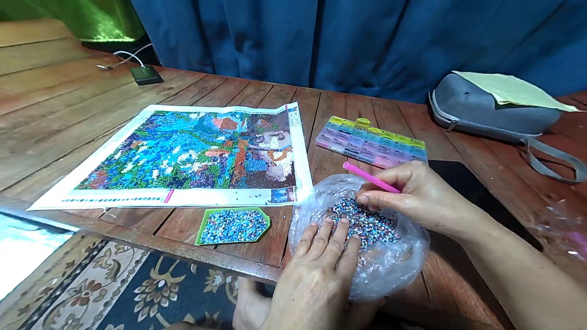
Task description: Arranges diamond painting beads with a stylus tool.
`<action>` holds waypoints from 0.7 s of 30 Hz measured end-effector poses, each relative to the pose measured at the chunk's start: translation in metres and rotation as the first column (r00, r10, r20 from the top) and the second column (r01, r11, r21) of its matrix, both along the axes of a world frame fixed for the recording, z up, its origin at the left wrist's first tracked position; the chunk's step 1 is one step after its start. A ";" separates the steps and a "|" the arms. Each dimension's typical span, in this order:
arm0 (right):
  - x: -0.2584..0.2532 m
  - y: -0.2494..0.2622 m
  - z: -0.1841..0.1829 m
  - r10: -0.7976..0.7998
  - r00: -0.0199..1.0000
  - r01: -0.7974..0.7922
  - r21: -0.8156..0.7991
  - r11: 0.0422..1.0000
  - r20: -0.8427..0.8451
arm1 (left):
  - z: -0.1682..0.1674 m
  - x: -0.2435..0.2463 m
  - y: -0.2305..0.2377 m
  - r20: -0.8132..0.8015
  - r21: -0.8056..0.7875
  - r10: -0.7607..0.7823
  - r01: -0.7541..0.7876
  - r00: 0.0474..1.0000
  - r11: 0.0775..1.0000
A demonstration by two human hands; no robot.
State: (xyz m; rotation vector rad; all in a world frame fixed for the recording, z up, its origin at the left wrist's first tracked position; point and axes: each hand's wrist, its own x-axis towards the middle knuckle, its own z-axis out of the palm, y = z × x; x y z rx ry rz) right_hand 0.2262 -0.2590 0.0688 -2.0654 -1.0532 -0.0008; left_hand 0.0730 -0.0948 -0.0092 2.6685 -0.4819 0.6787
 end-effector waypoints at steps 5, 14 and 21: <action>-0.003 0.004 -0.006 0.018 0.997 -0.003 -0.186 0.983 0.074 | 0.000 0.000 0.000 0.002 0.000 0.002 -0.002 1.000 1.000; -0.004 0.009 -0.009 -0.073 0.987 0.093 -0.135 0.987 0.145 | -0.001 -0.002 0.005 0.031 -0.184 -0.111 0.115 0.993 0.976; -0.002 0.007 -0.014 -0.092 0.977 0.113 -0.101 0.988 0.193 | -0.008 -0.002 0.010 0.206 -0.381 -0.243 0.307 0.948 0.872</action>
